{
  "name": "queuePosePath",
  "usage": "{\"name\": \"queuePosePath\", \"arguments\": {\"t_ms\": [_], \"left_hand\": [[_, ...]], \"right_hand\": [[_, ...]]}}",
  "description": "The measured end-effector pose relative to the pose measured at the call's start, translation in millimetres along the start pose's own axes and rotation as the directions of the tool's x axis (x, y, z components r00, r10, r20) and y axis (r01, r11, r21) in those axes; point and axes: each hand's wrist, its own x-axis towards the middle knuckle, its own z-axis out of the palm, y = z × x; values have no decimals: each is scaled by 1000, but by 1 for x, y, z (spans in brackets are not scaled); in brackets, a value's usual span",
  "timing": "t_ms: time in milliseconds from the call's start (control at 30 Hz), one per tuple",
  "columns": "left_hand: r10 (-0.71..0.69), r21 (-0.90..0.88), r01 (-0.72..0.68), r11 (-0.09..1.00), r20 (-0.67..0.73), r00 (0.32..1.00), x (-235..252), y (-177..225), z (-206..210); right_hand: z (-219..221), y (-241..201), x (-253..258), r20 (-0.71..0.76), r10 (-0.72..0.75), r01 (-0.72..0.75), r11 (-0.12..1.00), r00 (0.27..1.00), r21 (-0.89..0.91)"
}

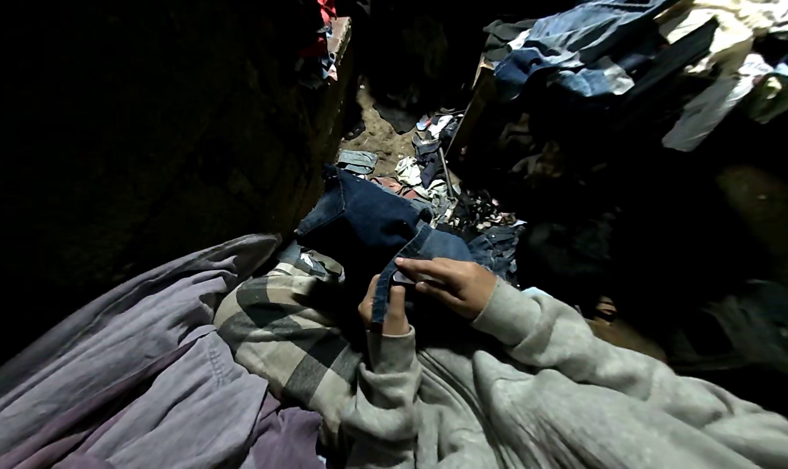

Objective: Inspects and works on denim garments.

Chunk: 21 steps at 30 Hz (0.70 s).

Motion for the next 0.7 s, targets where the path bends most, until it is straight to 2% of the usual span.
{"name": "queuePosePath", "arguments": {"t_ms": [200,333,433,533,700], "left_hand": [[14,-47,-15,999,-28,1000,-2,1,2],[105,48,-106,993,13,994,-6,11,4],[178,99,-178,979,11,984,-5,4,4],[119,89,-121,989,30,992,-1,6,4],[75,7,-78,997,171,982,10,5,-2]], "right_hand": [[2,3,-5,-60,-41,38,999,997,-39],[8,-3,0,-137,-40,39,999,990,-10],[8,-3,5,-122,-14,18,999,992,28],[1,1,7,-63,-38,45,993,997,109],[-1,5,5,-48,-68,75,983,997,168]]}}
